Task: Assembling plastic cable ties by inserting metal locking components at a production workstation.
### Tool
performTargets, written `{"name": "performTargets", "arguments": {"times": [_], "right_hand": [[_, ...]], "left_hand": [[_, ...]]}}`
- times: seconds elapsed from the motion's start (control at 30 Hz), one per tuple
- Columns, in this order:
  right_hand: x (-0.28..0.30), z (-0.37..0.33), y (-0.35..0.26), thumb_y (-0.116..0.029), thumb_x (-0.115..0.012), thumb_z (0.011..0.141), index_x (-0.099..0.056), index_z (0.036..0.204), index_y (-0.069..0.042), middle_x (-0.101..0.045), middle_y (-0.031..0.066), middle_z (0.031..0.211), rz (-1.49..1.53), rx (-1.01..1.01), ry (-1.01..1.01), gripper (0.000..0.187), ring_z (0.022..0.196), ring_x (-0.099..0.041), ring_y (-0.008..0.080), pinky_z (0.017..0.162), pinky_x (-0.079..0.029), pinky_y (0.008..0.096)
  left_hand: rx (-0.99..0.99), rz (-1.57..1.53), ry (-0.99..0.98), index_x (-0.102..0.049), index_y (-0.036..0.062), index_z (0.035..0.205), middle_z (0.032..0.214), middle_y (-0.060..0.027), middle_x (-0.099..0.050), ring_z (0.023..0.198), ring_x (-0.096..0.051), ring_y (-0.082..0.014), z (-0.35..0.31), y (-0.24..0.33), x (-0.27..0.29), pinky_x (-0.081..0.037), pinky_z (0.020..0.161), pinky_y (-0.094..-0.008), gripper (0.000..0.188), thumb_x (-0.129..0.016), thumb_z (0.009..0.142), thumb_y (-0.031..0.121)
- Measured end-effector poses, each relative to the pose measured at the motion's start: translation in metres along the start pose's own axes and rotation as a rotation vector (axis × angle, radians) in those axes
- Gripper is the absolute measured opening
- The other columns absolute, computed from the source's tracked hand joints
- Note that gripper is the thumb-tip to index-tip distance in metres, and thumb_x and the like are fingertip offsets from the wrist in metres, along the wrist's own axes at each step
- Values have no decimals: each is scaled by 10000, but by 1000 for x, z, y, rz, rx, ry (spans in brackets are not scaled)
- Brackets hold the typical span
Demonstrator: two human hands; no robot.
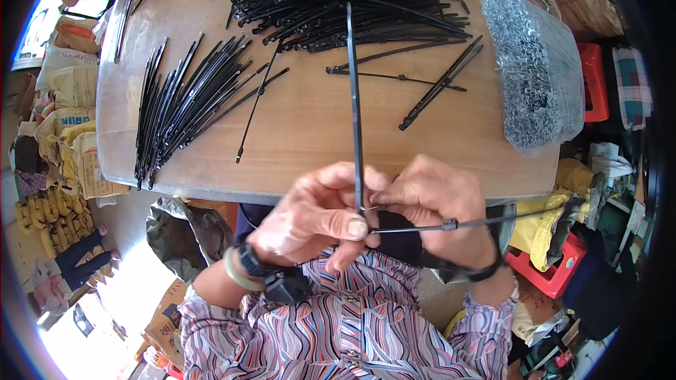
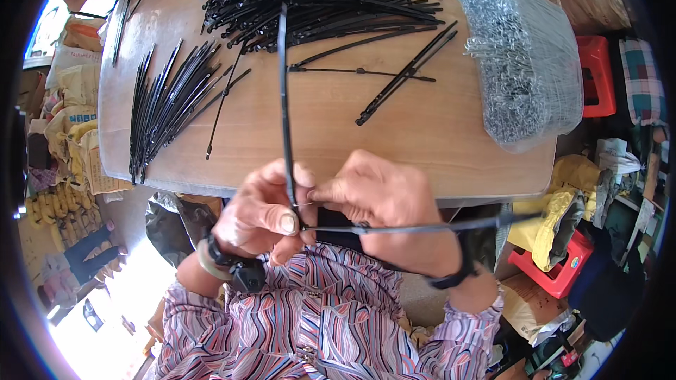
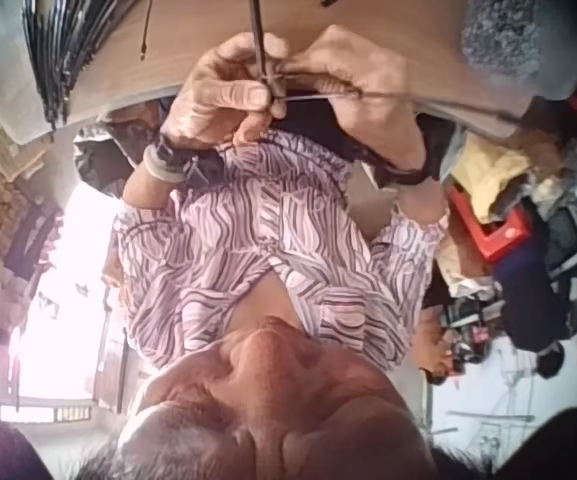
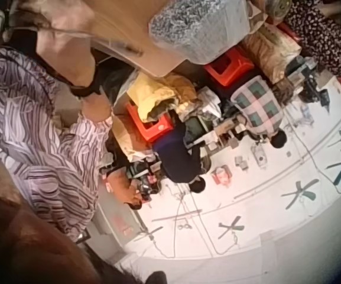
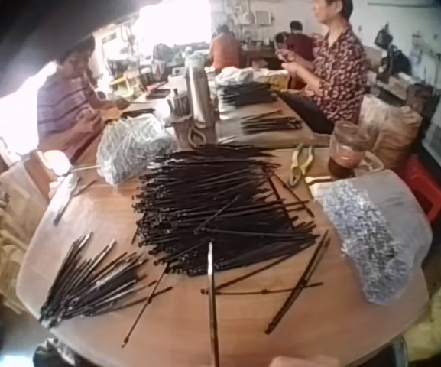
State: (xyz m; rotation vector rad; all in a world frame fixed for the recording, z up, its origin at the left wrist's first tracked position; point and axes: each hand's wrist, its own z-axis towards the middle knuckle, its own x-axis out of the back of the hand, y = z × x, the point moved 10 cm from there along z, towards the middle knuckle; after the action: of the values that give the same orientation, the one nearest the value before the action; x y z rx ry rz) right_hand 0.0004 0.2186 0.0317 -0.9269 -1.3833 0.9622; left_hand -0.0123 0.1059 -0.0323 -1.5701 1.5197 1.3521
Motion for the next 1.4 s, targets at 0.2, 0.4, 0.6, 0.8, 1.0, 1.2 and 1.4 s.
{"name": "performTargets", "arguments": {"times": [0.2, 0.4, 0.6, 0.8, 1.0, 1.2, 1.4], "right_hand": [[23, 6, -23, 36, -709, 796, -743, 979, -16, -687, 116, 857, -116, 22, -137, 194, 761, -706, 253, 647, -552, 312], [24, -1, -8, 54, -674, 707, -714, 939, -20, -653, 91, 846, -474, 138, 221, 247, 685, -667, 262, 566, -508, 355], [15, -14, -34, -12, -685, 660, -717, 968, -26, -646, 67, 905, -729, 283, 334, 310, 705, -630, 222, 597, -503, 351], [26, -23, -33, -11, -677, 666, -732, 987, -25, -665, 68, 965, -754, 155, 377, 325, 759, -617, 233, 633, -487, 359], [22, 1, -18, -147, -696, 629, -640, 729, -90, -568, 48, 797, -681, 129, 204, 128, 944, -564, 269, 908, -385, 450], [56, -22, -22, -102, -724, 734, -681, 972, -81, -640, 68, 1000, -773, 186, 410, 243, 971, -593, 286, 882, -440, 417], [139, -32, -33, -18, -749, 700, -708, 961, -60, -654, 56, 937, -1072, 190, 447, 268, 893, -610, 262, 793, -463, 376]], "left_hand": [[-603, 1719, -14, -741, 46, 1085, 728, -55, -609, 561, -589, -164, -37, 78, -69, -467, 483, -302, 427, -682, 697, -123], [-915, 1884, 195, -712, 32, 1103, 793, -71, -631, 609, -632, -229, -45, 62, -62, -499, 515, -327, 440, -667, 692, -118], [-547, 1770, 154, -623, 2, 1141, 858, -136, -637, 763, -623, -335, 1, 62, -67, -506, 702, -370, 317, -672, 834, -56], [-179, 1159, 226, -599, -16, 1132, 858, -128, -618, 750, -601, -145, 16, 41, -32, -499, 646, -304, 252, -606, 890, -88], [-563, 1930, -4, -605, -29, 1106, 826, -188, -583, 693, -599, -382, 3, 36, -81, -482, 597, -423, 403, -534, 726, -146], [-567, 2178, 192, -617, 0, 1100, 865, -147, -605, 765, -633, -321, -26, 62, -58, -474, 628, -430, 367, -538, 762, -121], [-685, 2701, 627, -611, -23, 1164, 1025, -184, -619, 923, -607, -380, -45, 132, -72, -501, 817, -461, 337, -622, 829, -58]]}}
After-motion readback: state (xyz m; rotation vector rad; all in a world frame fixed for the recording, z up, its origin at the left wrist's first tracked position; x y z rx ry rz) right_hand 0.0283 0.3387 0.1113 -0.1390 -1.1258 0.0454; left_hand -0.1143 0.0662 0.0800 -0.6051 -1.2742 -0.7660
